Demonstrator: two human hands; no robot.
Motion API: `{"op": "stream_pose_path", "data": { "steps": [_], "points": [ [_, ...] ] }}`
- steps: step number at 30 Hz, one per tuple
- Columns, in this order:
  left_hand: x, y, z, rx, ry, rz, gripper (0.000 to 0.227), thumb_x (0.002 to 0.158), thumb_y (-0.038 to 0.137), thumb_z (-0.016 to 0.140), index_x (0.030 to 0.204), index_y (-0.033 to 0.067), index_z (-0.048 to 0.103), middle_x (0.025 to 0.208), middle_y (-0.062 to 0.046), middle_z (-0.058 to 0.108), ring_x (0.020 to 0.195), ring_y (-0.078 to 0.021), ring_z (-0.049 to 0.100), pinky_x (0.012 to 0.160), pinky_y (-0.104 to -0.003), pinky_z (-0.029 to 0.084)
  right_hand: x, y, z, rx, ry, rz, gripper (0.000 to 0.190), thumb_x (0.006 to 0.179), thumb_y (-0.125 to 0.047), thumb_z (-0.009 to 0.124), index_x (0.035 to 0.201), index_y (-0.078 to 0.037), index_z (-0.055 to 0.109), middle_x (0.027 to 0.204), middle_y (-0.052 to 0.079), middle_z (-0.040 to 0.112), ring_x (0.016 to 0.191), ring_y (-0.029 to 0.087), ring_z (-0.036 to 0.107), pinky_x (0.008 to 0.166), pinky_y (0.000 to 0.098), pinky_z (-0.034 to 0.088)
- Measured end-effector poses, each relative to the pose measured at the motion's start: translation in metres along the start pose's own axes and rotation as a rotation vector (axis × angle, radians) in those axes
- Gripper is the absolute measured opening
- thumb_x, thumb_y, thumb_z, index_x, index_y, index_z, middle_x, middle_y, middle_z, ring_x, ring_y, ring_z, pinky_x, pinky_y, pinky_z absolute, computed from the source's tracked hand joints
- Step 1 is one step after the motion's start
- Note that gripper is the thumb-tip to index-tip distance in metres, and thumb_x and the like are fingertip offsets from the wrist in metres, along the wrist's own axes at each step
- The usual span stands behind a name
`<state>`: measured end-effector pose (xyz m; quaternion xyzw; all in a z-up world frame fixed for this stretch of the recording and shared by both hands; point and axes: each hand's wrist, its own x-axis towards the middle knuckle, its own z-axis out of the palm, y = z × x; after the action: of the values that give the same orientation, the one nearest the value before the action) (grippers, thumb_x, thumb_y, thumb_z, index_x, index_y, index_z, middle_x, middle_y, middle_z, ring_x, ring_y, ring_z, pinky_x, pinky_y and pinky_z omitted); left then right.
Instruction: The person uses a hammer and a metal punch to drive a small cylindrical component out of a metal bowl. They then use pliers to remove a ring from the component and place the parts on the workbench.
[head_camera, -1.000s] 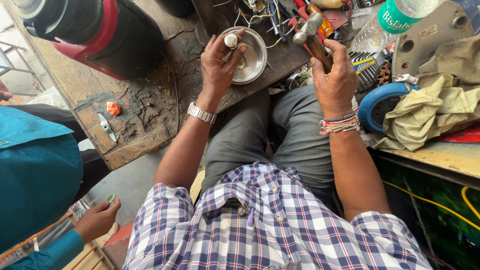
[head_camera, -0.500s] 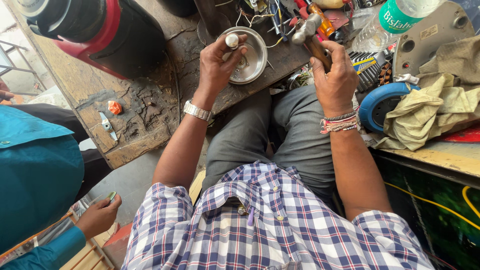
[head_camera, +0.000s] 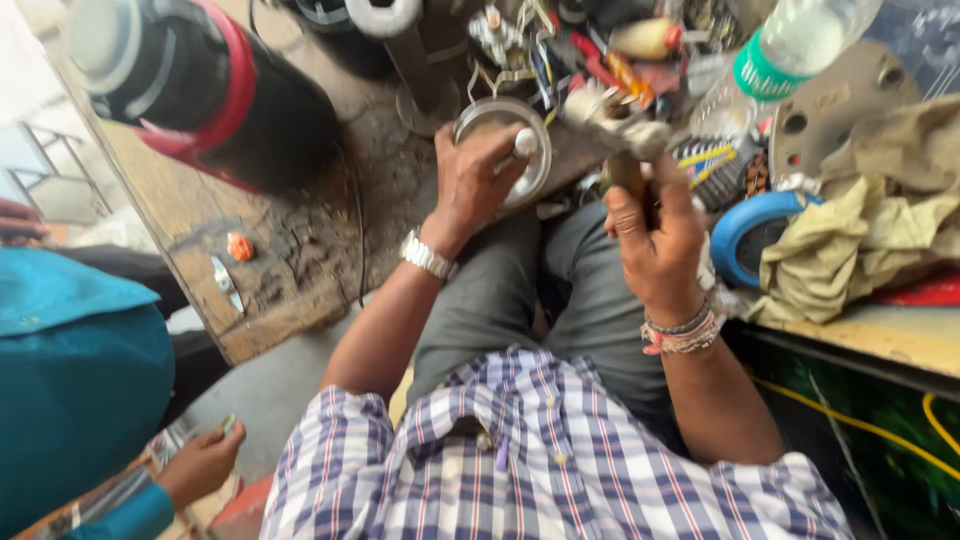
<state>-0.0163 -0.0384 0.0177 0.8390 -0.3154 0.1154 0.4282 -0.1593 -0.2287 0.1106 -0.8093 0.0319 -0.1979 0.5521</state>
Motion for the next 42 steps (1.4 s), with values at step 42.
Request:
{"op": "stream_pose_path", "data": {
  "steps": [42],
  "points": [
    [-0.038, 0.001, -0.058, -0.087, 0.169, -0.204, 0.026, 0.094, 0.011, 0.086, 0.110, 0.0097, 0.065, 0.106, -0.009, 0.066, 0.083, -0.0175, 0.068, 0.070, -0.032, 0.057, -0.003, 0.064, -0.017, 0.405, 0.040, 0.403, 0.038, 0.102, -0.012, 0.075, 0.130, 0.000, 0.053, 0.085, 0.002, 0.062, 0.060, 0.006, 0.055, 0.050, 0.0228, 0.043]
  ]
}}
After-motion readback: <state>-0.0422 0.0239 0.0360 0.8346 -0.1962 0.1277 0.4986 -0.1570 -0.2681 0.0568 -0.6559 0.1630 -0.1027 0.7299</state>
